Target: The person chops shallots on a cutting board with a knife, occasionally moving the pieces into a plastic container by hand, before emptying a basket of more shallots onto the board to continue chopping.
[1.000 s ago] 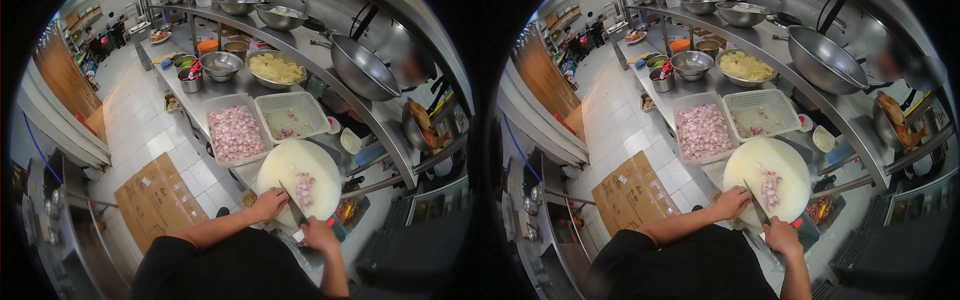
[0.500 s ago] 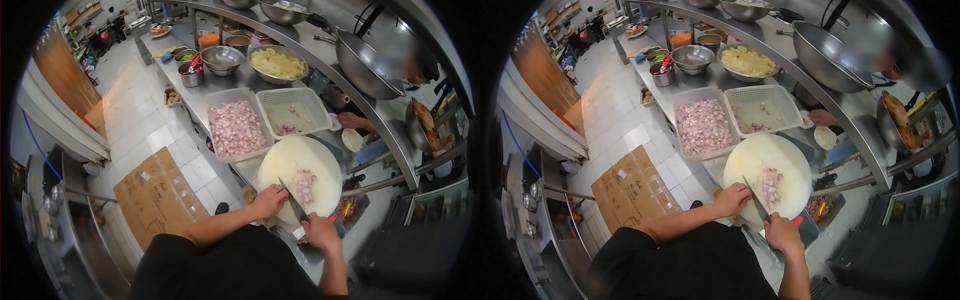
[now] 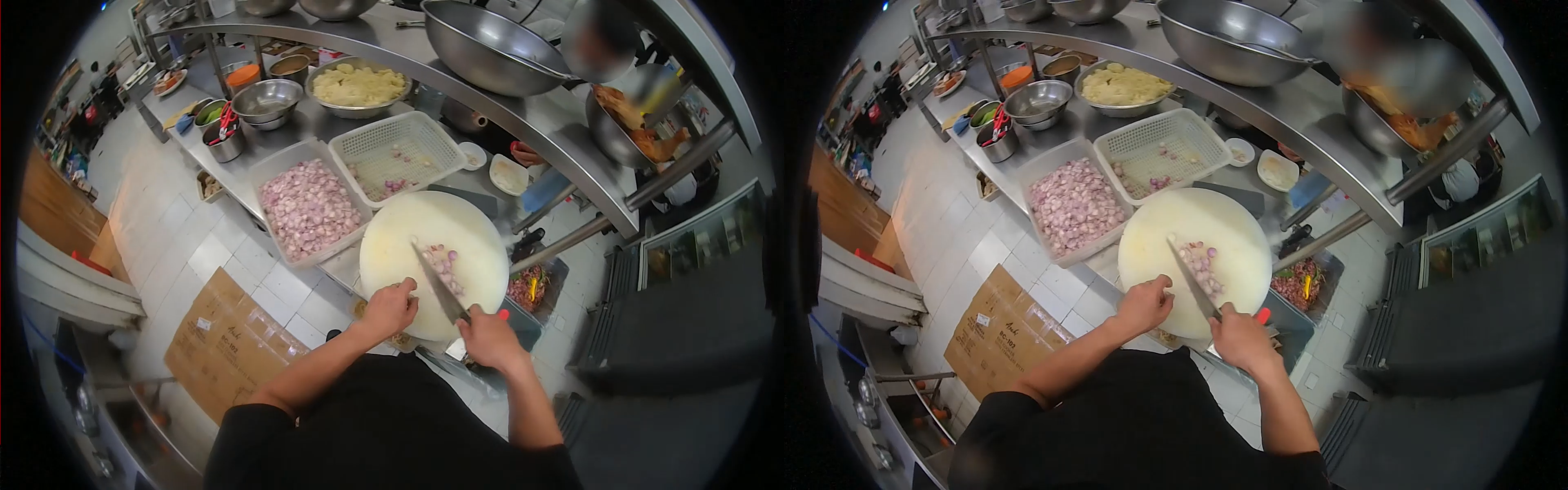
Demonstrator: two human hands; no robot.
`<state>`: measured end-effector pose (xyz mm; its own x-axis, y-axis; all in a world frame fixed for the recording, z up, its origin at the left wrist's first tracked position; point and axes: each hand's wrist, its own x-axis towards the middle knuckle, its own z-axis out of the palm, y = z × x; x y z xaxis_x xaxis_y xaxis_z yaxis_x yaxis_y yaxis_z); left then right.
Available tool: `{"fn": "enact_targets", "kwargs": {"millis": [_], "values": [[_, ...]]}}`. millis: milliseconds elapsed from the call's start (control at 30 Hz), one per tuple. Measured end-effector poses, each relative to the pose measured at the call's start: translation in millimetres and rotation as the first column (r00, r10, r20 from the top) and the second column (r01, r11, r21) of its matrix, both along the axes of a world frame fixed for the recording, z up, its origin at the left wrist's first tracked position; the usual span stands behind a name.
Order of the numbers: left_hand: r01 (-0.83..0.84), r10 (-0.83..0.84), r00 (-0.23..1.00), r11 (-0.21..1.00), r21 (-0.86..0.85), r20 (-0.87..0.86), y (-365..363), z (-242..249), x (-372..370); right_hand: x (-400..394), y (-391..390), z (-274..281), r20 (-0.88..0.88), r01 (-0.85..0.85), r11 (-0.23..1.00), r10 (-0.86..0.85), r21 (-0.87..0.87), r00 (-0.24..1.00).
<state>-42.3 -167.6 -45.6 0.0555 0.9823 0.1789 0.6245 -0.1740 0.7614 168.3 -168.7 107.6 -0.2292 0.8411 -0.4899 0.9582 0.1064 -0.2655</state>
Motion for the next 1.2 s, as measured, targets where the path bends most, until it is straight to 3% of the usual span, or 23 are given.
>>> {"fn": "enact_targets", "kwargs": {"millis": [167, 267, 367, 667, 1200], "values": [[-0.017, 0.034, 0.989, 0.993, -0.117, 0.145, -1, -2, 5, 0, 0, 0, 0.019, -0.101, 0.993, 0.102, -0.056, 0.995], [0.032, -0.031, 0.997, 0.999, -0.021, 0.068, -3, 3, 0, -3, -4, 0, 0.014, -0.099, 0.993, 0.100, -0.069, 0.995], [0.129, -0.114, 0.990, 0.967, 0.218, -0.079, 1, -1, -8, -4, -1, 2, 0.031, -0.122, 0.988, 0.125, -0.095, 0.992], [0.165, -0.182, 0.983, 0.939, 0.301, 0.029, 3, -13, -15, -5, 4, 10, 0.021, -0.125, 0.985, 0.128, -0.118, 0.992], [0.143, -0.161, 0.987, 0.909, 0.392, 0.014, -2, -18, -16, -7, 4, -4, -0.001, -0.147, 0.982, 0.148, -0.122, 0.989]]}}
